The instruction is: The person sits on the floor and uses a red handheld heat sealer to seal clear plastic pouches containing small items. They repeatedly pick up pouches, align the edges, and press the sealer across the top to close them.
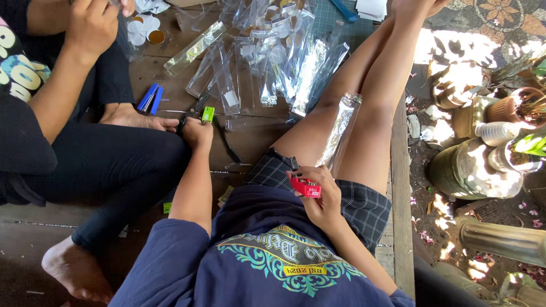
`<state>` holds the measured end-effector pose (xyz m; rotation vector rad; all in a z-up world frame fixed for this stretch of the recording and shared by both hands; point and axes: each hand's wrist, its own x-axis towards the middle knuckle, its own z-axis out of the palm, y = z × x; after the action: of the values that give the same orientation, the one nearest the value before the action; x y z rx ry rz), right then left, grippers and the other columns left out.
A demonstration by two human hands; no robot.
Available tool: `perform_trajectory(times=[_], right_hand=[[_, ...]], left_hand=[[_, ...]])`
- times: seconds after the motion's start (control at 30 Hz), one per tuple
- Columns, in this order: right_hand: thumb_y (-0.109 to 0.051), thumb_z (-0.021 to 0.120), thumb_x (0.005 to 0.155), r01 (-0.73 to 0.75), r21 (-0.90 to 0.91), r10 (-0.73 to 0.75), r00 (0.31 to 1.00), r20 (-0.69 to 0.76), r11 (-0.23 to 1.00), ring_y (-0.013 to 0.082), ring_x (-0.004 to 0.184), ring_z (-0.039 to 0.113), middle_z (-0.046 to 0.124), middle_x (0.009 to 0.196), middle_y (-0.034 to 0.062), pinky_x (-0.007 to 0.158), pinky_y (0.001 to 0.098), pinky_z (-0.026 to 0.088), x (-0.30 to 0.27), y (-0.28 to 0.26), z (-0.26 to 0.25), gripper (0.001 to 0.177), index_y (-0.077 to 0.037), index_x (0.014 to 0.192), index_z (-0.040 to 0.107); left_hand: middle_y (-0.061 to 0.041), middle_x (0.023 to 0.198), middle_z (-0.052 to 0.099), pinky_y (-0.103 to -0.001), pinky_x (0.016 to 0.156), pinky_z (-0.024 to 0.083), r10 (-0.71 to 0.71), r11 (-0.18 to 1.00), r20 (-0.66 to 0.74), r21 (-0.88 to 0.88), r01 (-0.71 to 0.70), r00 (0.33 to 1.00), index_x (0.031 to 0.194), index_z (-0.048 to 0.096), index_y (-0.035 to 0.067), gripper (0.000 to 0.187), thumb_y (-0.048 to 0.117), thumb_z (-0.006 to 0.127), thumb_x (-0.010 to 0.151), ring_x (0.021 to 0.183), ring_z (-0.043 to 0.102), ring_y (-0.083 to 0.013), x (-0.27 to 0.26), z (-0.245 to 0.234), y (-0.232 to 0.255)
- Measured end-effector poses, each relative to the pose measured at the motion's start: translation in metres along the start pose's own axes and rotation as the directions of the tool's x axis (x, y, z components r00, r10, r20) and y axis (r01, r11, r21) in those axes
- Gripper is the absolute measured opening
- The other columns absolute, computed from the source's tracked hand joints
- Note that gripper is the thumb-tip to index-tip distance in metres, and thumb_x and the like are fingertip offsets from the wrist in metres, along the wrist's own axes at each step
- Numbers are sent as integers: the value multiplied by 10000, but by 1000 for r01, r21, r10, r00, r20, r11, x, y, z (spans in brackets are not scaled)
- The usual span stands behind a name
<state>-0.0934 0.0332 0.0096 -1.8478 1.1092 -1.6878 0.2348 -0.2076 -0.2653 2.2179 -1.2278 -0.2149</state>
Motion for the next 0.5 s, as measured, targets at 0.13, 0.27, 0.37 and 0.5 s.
perform_trajectory(times=[0.13, 0.27, 0.37, 0.5], right_hand=[[-190, 709, 938, 10, 28, -10, 1000, -24, 1000, 316, 735, 619, 743, 997, 180, 669, 394, 510, 2, -4, 4, 229, 1, 1063, 698], [-153, 736, 913, 48, 1, -48, 998, -29, 999, 288, 713, 595, 740, 989, 164, 656, 369, 501, 4, -4, 5, 201, -7, 1049, 711], [-127, 694, 933, 109, -44, -110, 994, -19, 993, 254, 704, 564, 750, 1001, 142, 653, 338, 486, 8, -4, 6, 144, -35, 1038, 730], [-30, 602, 949, 222, -149, -224, 975, 7, 963, 266, 719, 557, 765, 1059, 130, 719, 365, 506, 4, 3, 6, 184, -93, 1042, 747]], left_hand=[[-149, 892, 753, -494, 845, 602, 26, 991, 160, 122, -46, 987, 975, 738, 74, 206, 185, 708, 804, 945, 750, -384, -15, -35, 21], [-131, 935, 755, -527, 812, 609, -17, 970, 273, 238, -51, 962, 1002, 771, 126, 224, 252, 640, 870, 970, 746, -376, -30, -65, 39], [-125, 966, 762, -552, 827, 601, -28, 979, 341, 198, -43, 940, 1014, 788, 190, 250, 298, 595, 897, 1016, 730, -389, -41, -75, 42], [-5, 954, 781, -474, 883, 584, 57, 994, 418, -113, -11, 906, 1063, 777, 236, 277, 366, 655, 852, 1012, 731, -307, -63, -92, 59]])
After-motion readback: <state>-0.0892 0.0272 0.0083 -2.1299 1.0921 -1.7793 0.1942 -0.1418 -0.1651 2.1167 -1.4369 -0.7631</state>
